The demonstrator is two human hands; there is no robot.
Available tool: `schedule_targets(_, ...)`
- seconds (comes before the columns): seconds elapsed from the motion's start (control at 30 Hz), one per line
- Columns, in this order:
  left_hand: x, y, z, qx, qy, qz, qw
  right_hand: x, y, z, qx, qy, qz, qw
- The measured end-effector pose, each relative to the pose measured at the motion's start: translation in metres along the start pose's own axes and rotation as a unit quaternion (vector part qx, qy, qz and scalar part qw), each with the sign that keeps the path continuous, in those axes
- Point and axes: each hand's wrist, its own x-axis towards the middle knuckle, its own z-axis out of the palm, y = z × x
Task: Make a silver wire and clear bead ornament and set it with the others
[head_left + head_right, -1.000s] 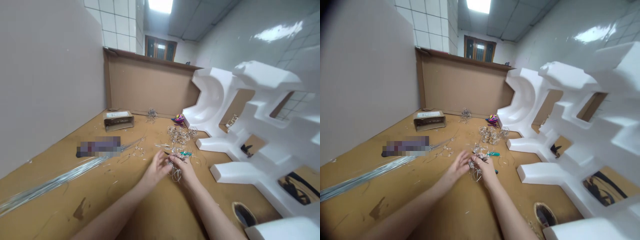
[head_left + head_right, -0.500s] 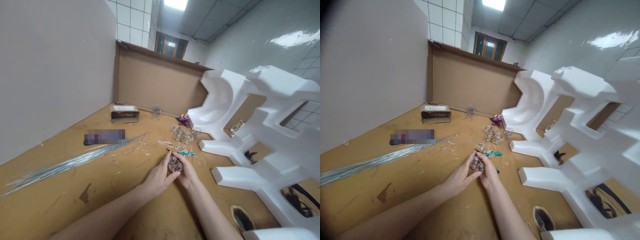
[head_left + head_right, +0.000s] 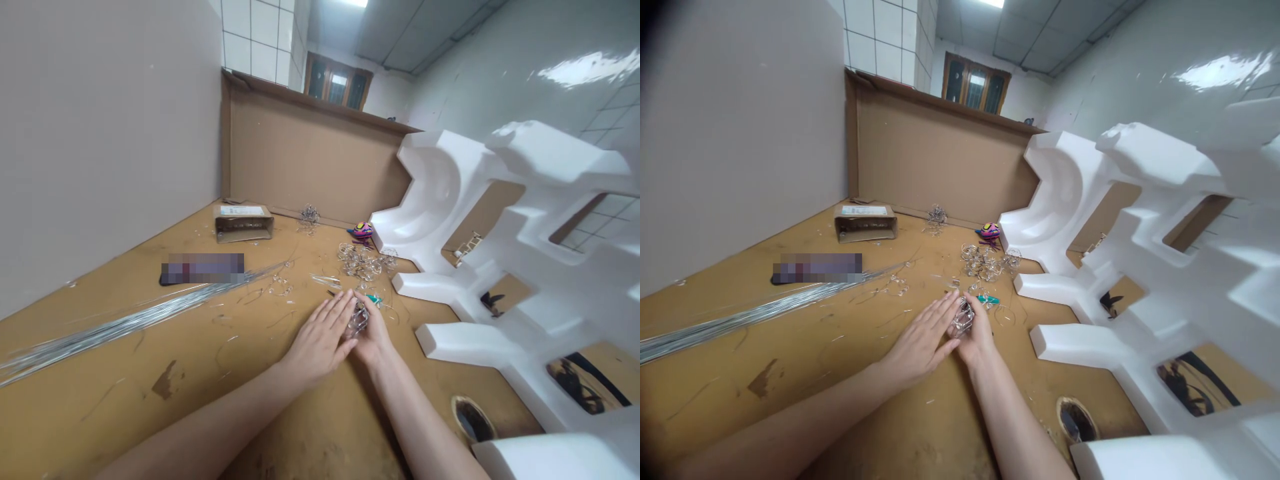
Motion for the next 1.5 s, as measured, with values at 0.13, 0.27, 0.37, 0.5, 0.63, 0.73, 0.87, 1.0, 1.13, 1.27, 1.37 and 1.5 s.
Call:
schedule_targets(0.13, -0.003, 0.003, -0.001, -0.027, 0.02, 0.005, 0.999, -0.004, -0.005, 0.002, -0.002, -0.031, 0.018, 0.999)
schedule_targets(0.27, -0.005, 0.003, -0.009, -0.051, 0.072, -0.04, 0.995, -0.006, -0.011, 0.002, 0.049, -0.105, 0.016, 0.993)
schedule_targets(0.37, -0.005, 0.001, -0.012, -0.036, 0.065, -0.028, 0.997, -0.006, -0.014, 0.001, 0.079, -0.114, 0.017, 0.99)
schedule_targets(0.5, -0.003, 0.0, -0.011, -0.025, 0.057, 0.014, 0.998, -0.006, -0.013, 0.0, 0.066, -0.113, 0.004, 0.991)
schedule_targets(0.63, -0.002, 0.002, -0.014, -0.029, 0.05, 0.053, 0.997, -0.004, -0.013, -0.001, 0.052, -0.122, 0.014, 0.991)
schedule_targets(0.73, -0.002, 0.001, -0.016, -0.033, 0.067, 0.048, 0.996, -0.002, -0.013, -0.003, 0.055, -0.132, 0.019, 0.99)
schedule_targets(0.87, -0.003, 0.002, -0.016, -0.058, 0.089, 0.037, 0.994, -0.002, -0.014, -0.003, 0.067, -0.136, 0.014, 0.988)
schedule_targets(1.0, -0.004, 0.002, -0.017, -0.084, 0.104, -0.013, 0.991, -0.003, -0.016, -0.003, 0.111, -0.106, 0.007, 0.988)
schedule_targets(1.13, -0.001, -0.001, -0.017, -0.069, 0.117, -0.07, 0.988, -0.002, -0.01, -0.001, 0.09, -0.101, 0.011, 0.991)
schedule_targets(1.27, 0.002, -0.007, -0.017, 0.002, 0.115, -0.082, 0.99, -0.002, 0.003, 0.002, 0.052, -0.121, 0.013, 0.991)
schedule_targets(1.37, 0.004, -0.011, -0.018, 0.062, 0.106, -0.05, 0.991, -0.003, 0.009, 0.003, 0.036, -0.128, 0.011, 0.991)
schedule_targets(1.5, 0.005, -0.014, -0.021, 0.078, 0.072, -0.009, 0.994, -0.003, 0.011, 0.002, 0.042, -0.083, -0.002, 0.996)
